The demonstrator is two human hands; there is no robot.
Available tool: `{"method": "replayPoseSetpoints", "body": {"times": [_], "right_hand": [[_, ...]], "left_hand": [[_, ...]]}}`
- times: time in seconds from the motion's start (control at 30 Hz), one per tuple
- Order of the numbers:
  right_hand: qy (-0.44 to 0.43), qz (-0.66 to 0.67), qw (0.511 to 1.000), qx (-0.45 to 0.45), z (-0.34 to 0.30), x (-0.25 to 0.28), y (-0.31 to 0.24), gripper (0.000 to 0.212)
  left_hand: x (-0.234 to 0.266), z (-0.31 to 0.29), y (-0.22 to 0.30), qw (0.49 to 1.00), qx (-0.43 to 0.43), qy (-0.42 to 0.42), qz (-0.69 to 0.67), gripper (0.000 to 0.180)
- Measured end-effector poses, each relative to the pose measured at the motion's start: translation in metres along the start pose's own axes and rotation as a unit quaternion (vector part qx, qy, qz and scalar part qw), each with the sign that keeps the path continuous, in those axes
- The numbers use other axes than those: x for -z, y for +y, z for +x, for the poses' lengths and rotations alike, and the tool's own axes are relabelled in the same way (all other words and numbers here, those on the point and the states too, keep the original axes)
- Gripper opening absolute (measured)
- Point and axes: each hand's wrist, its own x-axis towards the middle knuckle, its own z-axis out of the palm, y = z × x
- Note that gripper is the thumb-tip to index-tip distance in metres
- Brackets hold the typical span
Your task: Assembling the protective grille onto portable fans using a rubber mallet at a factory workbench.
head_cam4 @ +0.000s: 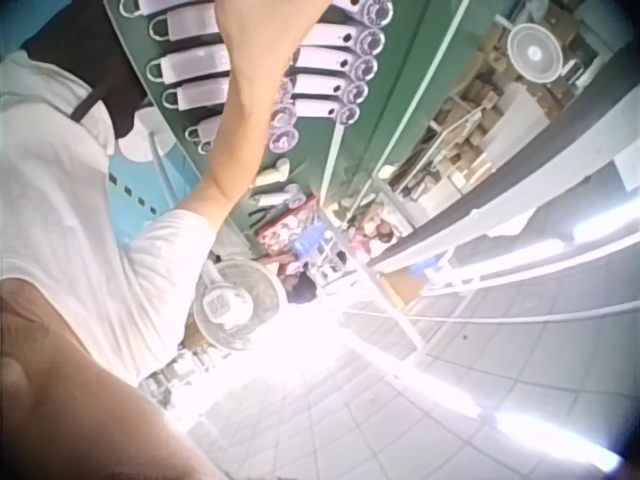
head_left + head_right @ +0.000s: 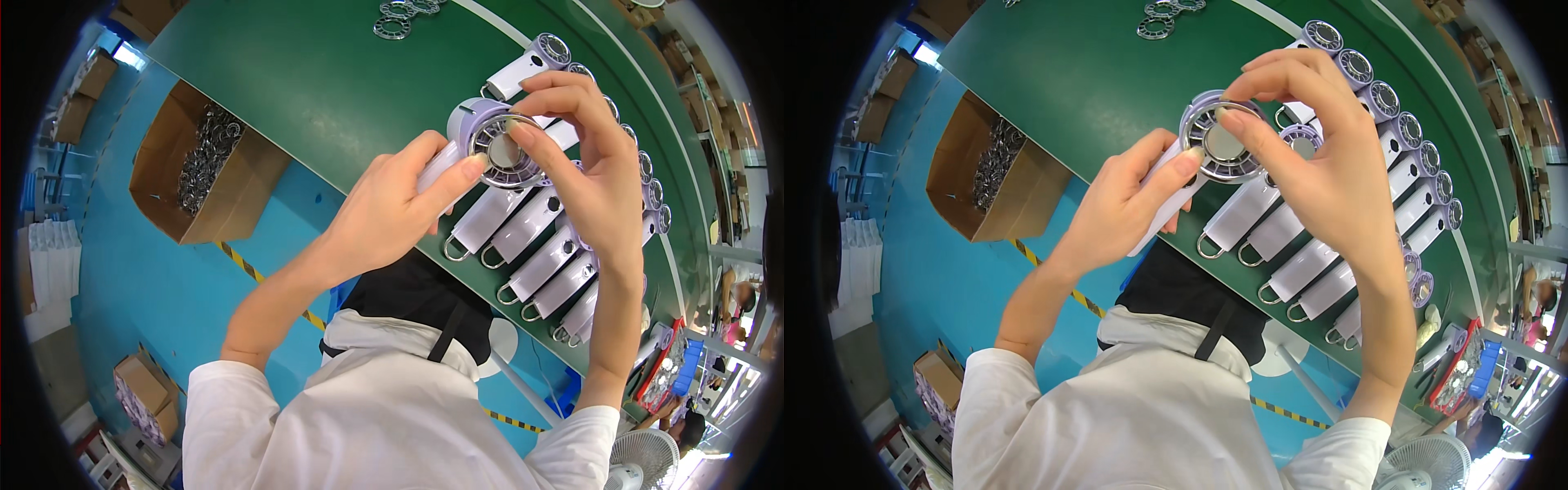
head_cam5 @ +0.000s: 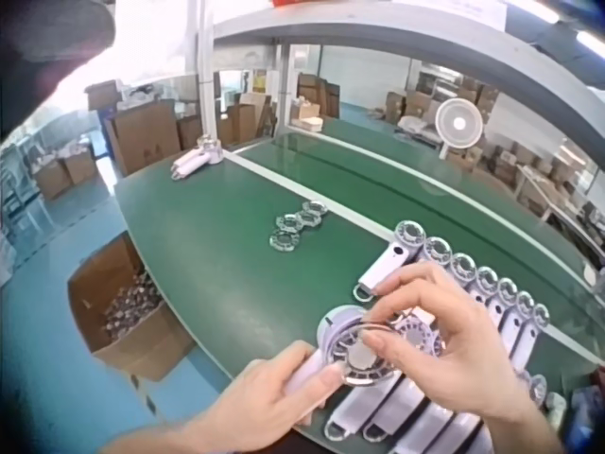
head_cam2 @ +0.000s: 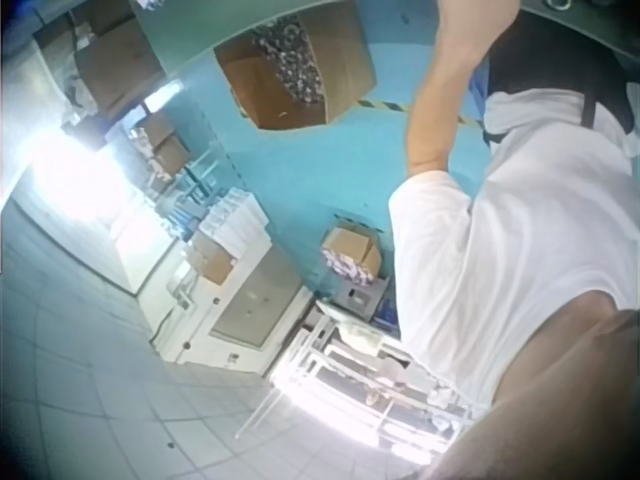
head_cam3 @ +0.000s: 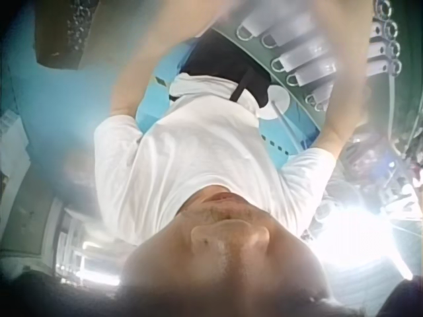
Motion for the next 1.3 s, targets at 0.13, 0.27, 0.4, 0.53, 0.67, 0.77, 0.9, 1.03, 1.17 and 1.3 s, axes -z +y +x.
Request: {"method": "replayPoseSetpoints", "body": {"times": [0.13, 0.27, 0.4, 0.53, 0.67, 0.77, 0.9, 1.03, 1.17, 1.3], "right_hand": [[-0.004, 0.064, 0.998, -0.027, 0.001, -0.002, -0.002, 0.017], [-0.057, 0.004, 0.998, -0.015, 0.005, 0.002, -0.005, 0.016], [-0.058, 0.081, 0.994, -0.045, 0.005, 0.002, -0.001, 0.014], [-0.068, 0.096, 0.992, -0.048, 0.005, 0.001, 0.002, 0.013], [-0.083, 0.082, 0.993, -0.031, 0.004, -0.004, 0.006, 0.015], [-0.062, 0.066, 0.994, -0.055, 0.000, -0.008, 0.013, 0.029], [-0.146, 0.147, 0.962, -0.178, -0.008, 0.012, 0.007, 0.070], [-0.204, 0.216, 0.935, -0.194, -0.013, 0.005, 0.009, 0.067], [-0.167, 0.128, 0.969, -0.130, -0.021, 0.008, 0.008, 0.060], [-0.165, 0.113, 0.968, -0.150, -0.024, 0.011, 0.028, 0.068]], "left_hand": [[-0.001, -0.003, 0.002, 1.000, 0.002, -0.014, -0.017, 0.052], [0.001, -0.001, 0.001, 1.000, -0.003, -0.019, -0.012, 0.052], [0.002, -0.002, 0.003, 1.000, -0.003, -0.024, 0.000, 0.052], [0.002, 0.000, 0.001, 1.000, -0.007, -0.028, 0.013, 0.053], [0.001, 0.002, -0.001, 0.999, -0.007, -0.031, -0.002, 0.053], [0.003, 0.000, -0.002, 0.999, -0.006, -0.031, 0.027, 0.052], [0.009, -0.003, 0.000, 0.999, -0.019, -0.010, 0.037, 0.052], [0.014, -0.005, 0.003, 0.998, -0.007, -0.023, 0.062, 0.051], [0.013, 0.006, 0.009, 0.998, 0.013, -0.054, 0.035, 0.048], [0.006, 0.014, 0.003, 0.995, 0.092, -0.027, -0.018, 0.044]]}}
